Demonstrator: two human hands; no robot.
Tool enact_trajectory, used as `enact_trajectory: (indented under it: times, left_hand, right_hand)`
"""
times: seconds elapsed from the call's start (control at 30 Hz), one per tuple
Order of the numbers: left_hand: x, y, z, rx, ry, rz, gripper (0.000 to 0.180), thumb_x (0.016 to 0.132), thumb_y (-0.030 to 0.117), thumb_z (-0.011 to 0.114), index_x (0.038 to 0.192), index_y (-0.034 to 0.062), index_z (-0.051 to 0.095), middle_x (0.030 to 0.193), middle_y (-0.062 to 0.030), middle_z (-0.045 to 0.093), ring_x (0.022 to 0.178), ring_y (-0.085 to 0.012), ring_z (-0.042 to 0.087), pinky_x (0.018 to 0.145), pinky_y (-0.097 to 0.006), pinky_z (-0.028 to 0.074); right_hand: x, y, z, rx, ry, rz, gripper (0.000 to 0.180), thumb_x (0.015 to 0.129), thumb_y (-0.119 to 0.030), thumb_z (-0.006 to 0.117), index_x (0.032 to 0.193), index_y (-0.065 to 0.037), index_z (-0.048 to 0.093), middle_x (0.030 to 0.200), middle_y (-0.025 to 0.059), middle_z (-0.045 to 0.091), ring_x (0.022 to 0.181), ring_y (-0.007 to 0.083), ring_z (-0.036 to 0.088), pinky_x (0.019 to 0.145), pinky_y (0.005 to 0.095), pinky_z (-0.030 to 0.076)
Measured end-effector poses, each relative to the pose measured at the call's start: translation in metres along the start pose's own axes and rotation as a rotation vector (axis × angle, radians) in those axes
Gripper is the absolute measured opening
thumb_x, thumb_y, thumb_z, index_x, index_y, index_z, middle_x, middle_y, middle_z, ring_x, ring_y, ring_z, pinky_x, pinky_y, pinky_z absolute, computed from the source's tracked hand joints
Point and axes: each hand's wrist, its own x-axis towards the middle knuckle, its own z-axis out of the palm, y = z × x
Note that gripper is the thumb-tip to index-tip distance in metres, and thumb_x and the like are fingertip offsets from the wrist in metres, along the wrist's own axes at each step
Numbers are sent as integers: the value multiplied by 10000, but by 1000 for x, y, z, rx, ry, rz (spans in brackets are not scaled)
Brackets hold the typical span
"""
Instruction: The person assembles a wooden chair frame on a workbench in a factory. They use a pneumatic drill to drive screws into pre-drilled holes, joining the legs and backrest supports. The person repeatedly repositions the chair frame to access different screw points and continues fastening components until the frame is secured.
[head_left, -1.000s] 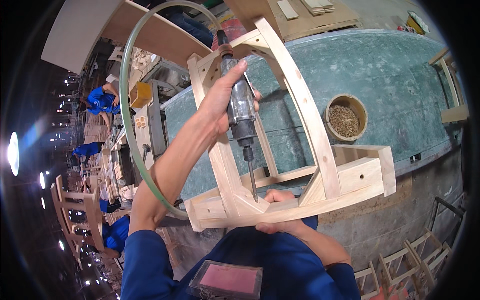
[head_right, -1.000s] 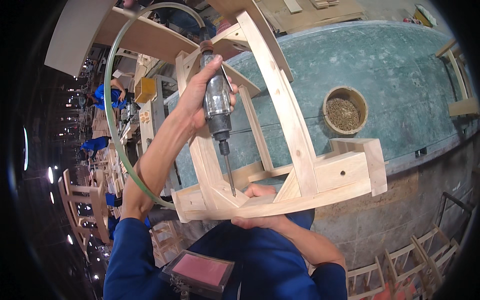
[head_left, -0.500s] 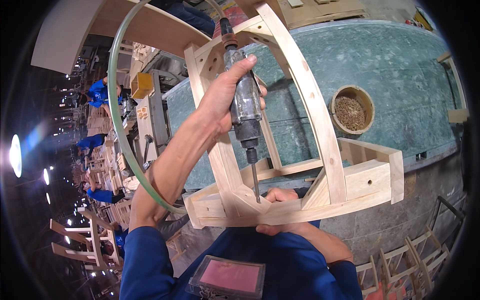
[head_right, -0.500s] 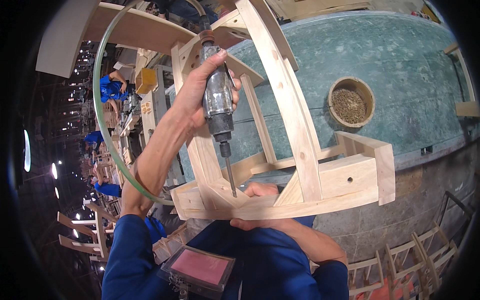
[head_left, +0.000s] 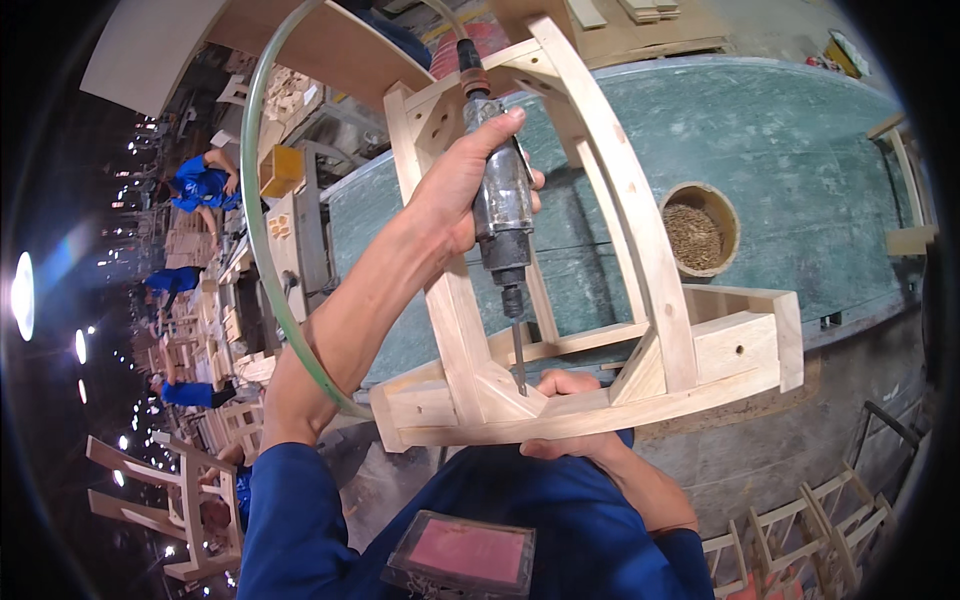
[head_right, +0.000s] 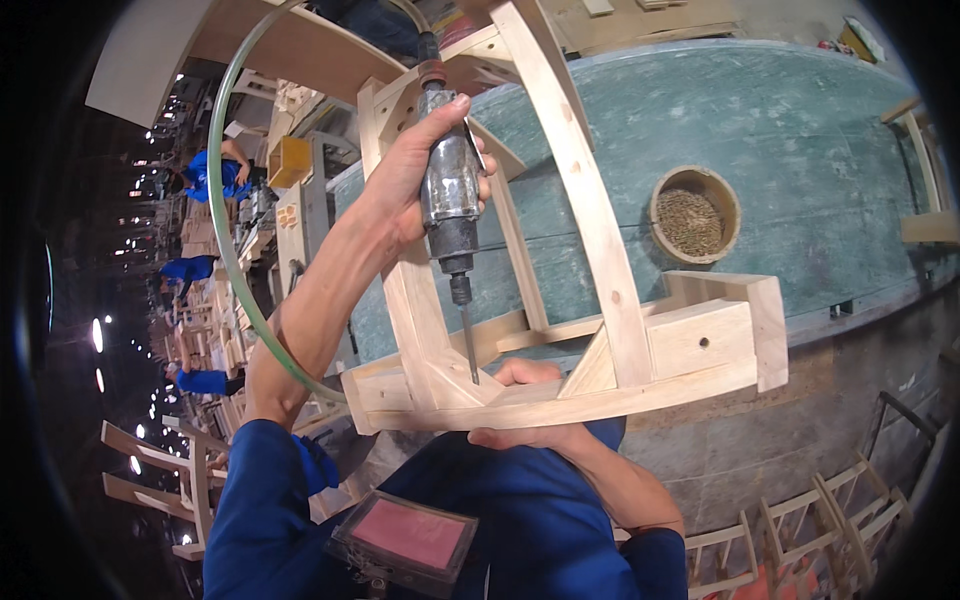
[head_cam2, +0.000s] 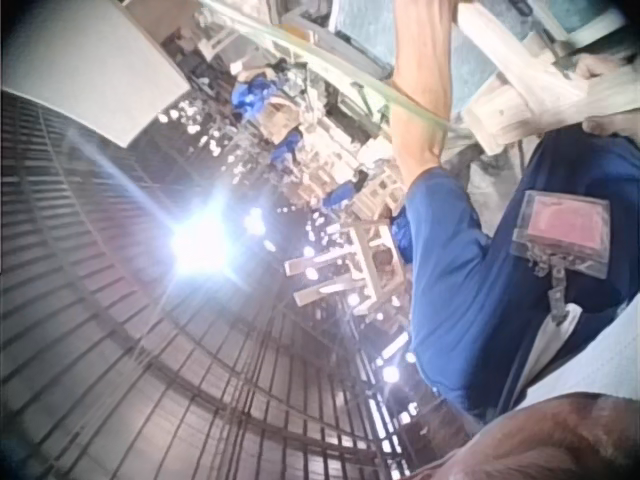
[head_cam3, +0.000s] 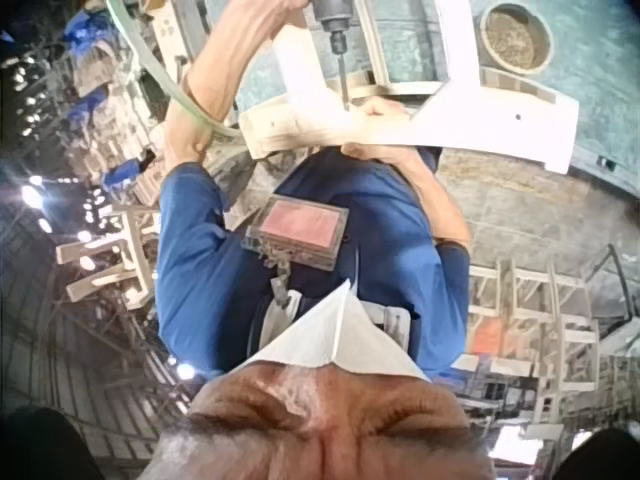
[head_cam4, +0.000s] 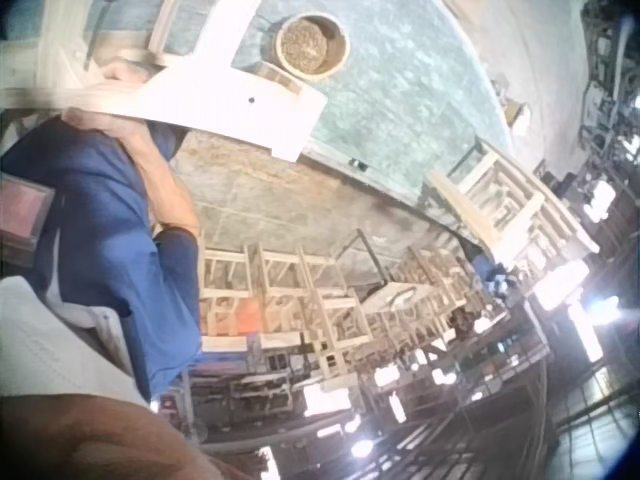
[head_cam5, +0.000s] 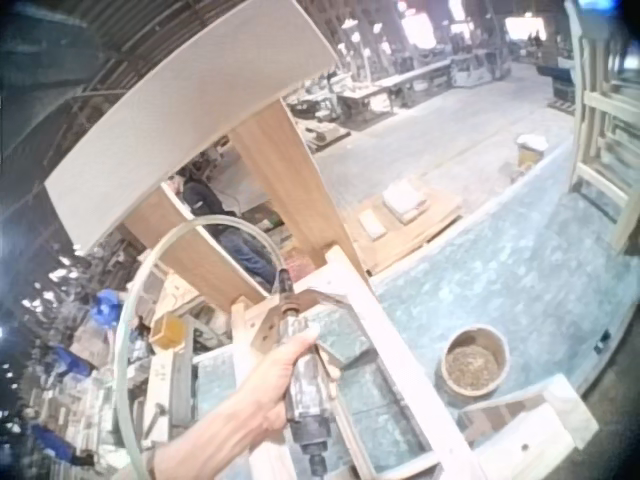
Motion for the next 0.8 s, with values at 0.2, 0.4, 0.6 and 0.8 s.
enact_trajectory:
  times: [0.2, 0.4, 0.6, 0.8]
  left_hand:
    - [2, -1, -2, -52, -79, -4, 388, 880, 410, 715, 952, 54, 578, 732, -138, 651, 557, -234, 669, 458, -346, 569]
    - [-15, 23, 32, -106, -145, 37, 248, 922, 397, 651, 874, 164, 583, 706, -29, 611, 561, -166, 597, 499, -328, 514]
    - [-56, 18, 27, 20, -280, 398, 269, 910, 344, 628, 957, 82, 590, 755, -94, 630, 566, -217, 621, 522, -330, 539]
    - [-107, 31, 43, 7, -450, 635, 319, 915, 310, 591, 1055, 27, 549, 807, -127, 594, 655, -206, 604, 588, -329, 553]
  right_hand:
    - [-2, -13, 0, 144, -47, 177, 469, 629, -317, 936, 870, -52, 633, 750, -11, 643, 693, 94, 606, 649, 276, 502]
    - [-46, 24, -13, 19, 169, 280, 420, 810, -239, 831, 1127, -53, 627, 1002, 21, 616, 868, 120, 554, 750, 293, 503]
    - [-91, 88, -73, 665, 405, 564, 425, 954, -122, 614, 1339, 21, 505, 1161, 92, 612, 979, 169, 627, 763, 288, 532]
    - [-113, 60, -58, 814, 799, 544, 400, 981, 19, 504, 1343, 155, 398, 1378, 318, 477, 1283, 389, 515, 1017, 326, 542]
